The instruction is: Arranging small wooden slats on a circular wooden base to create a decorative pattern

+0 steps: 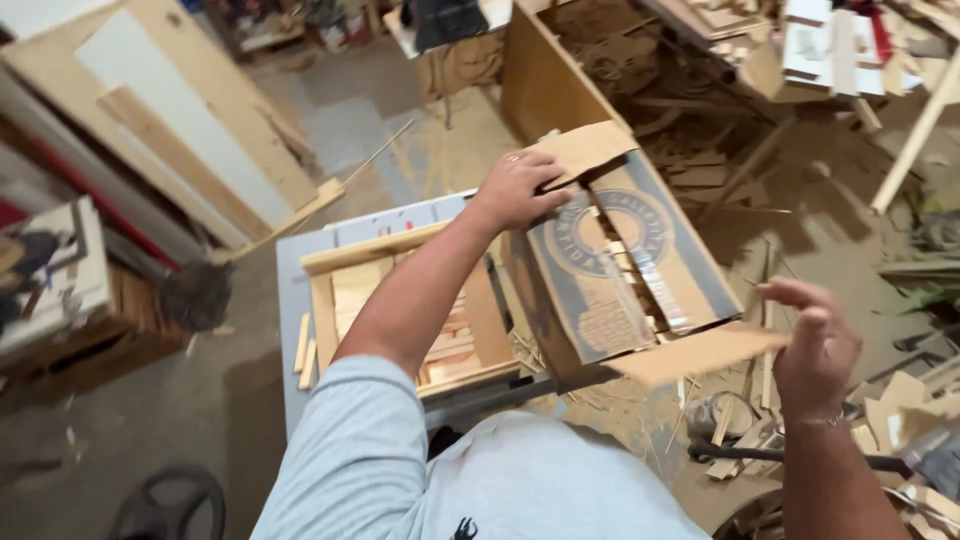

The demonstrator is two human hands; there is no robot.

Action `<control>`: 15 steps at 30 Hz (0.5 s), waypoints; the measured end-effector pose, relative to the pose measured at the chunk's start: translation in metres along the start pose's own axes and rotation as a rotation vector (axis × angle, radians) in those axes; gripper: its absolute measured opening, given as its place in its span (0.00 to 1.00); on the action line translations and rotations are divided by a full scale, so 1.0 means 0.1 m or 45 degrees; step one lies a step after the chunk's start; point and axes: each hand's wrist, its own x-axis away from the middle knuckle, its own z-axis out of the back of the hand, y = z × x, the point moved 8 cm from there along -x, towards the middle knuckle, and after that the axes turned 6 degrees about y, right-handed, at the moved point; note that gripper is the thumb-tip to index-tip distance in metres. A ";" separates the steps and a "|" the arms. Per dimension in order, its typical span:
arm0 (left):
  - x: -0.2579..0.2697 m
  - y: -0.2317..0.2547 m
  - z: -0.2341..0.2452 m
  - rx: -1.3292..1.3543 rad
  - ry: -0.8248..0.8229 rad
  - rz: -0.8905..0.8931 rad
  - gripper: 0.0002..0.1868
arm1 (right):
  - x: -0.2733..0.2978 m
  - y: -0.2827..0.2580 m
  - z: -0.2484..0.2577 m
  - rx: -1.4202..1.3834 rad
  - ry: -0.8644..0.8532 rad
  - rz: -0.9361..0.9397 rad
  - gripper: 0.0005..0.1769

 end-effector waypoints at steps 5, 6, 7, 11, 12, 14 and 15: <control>-0.04 -0.07 -0.08 -0.124 -0.238 0.204 0.28 | -0.31 -0.28 -0.38 0.056 0.152 0.063 0.37; -0.07 -0.05 -0.07 -0.131 -0.243 0.221 0.27 | -0.36 -0.35 -0.44 0.155 0.127 -0.067 0.33; -0.07 -0.06 -0.07 -0.132 -0.242 0.225 0.27 | -0.39 -0.44 -0.51 0.153 0.124 -0.066 0.33; -0.08 -0.20 -0.19 -0.140 -0.337 0.227 0.28 | -0.35 -0.31 -0.80 0.578 -0.233 -0.468 0.41; -0.09 -0.23 -0.24 -0.136 -0.371 0.184 0.29 | -0.32 -0.24 -0.83 0.712 -0.338 -0.553 0.50; -0.12 -0.26 -0.21 -0.109 -0.438 0.187 0.30 | -0.30 -0.14 -0.85 0.781 -0.369 -0.532 0.47; -0.14 -0.28 -0.21 -0.086 -0.498 0.190 0.31 | -0.30 -0.10 -0.87 0.848 -0.400 -0.503 0.45</control>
